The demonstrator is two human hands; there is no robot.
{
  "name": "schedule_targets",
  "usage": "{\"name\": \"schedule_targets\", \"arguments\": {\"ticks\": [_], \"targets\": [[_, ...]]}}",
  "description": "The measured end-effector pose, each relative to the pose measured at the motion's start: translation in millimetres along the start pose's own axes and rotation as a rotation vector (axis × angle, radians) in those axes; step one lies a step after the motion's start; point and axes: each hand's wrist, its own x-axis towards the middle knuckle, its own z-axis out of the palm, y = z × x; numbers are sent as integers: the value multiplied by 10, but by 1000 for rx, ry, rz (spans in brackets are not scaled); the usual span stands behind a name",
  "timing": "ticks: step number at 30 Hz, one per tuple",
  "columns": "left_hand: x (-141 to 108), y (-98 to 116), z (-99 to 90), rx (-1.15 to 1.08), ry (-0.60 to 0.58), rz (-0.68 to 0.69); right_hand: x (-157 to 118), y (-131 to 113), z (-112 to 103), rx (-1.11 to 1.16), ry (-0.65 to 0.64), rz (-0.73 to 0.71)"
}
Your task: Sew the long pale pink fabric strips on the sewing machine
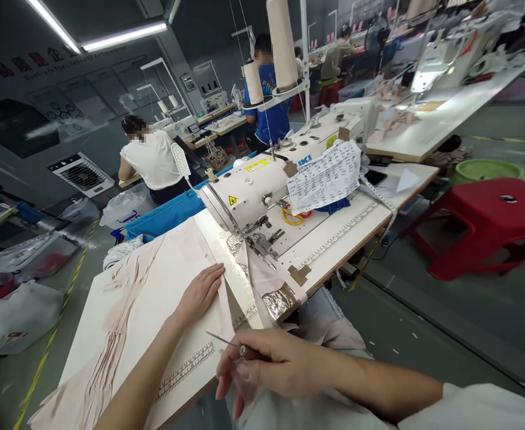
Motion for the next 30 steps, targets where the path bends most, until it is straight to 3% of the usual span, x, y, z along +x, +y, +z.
{"name": "schedule_targets", "arguments": {"ticks": [3, 7, 11, 15, 17, 20, 24, 26, 30], "targets": [[-119, -154, -55, 93, -18, -62, -214, -30, -160, -161, 131, 106], [-450, -486, -281, 212, -8, -265, -593, 12, -374, -288, 377, 308], [-718, -762, -595, 266, -26, -388, -931, 49, -411, -226, 381, 407], [-859, -871, -728, 198, -176, -423, -1206, 114, -546, -606, 519, 390], [-879, -878, -625, 183, -168, -405, -1259, 112, -711, -850, 656, 401], [-817, -821, -291, 197, -24, -283, -1132, -22, -1034, -1293, 894, 426], [-652, -673, 108, 208, 94, -268, -734, -328, -1492, -1613, 1069, 685], [-595, -622, 171, 193, 148, -293, -577, -428, -1667, -1640, 1105, 715], [-571, -553, 119, 127, 266, -285, -392, -459, -1857, -1666, 1094, 723]]}}
